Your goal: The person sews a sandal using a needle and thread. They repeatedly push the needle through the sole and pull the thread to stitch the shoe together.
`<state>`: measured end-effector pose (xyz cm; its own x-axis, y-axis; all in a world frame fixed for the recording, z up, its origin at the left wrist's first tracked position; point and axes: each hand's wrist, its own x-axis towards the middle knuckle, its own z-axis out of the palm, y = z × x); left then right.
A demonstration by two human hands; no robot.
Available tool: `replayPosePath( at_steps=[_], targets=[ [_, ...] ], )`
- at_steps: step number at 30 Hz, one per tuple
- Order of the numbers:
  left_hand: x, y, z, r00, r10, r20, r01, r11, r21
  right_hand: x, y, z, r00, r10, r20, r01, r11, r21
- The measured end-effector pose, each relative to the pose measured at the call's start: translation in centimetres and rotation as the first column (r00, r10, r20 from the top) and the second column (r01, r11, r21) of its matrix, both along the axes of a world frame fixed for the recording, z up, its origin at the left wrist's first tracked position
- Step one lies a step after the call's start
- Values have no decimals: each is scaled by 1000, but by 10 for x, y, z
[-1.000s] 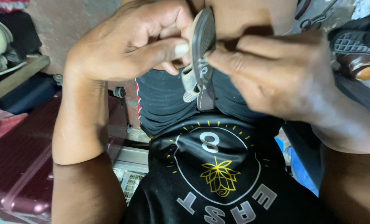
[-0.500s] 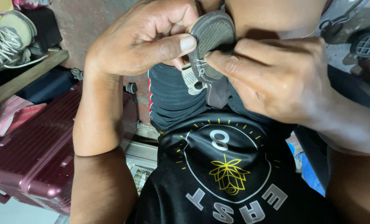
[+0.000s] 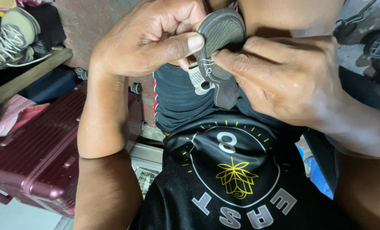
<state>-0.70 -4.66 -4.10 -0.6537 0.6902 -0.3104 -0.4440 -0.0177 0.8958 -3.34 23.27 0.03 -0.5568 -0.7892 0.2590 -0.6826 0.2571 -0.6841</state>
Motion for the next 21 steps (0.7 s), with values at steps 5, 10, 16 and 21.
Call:
replayPosePath(
  at_steps=[5,10,16,21],
  targets=[
    [-1,5,7,999,20,-33,-23,997,-72,0,-1,11,999,-18,-38,22,996,88],
    [-2,19,14,998,60,-33,-66,972,-226,5,2,16,995,-55,-81,69,981,180],
    [-18,31,21,995,26,-94,-43,983,-181,1,11,29,999,-34,4,31,939,343],
    [-22,36,27,981,-54,-186,3,965,-263,-6,11,32,999,-33,-39,43,946,320]
  ],
)
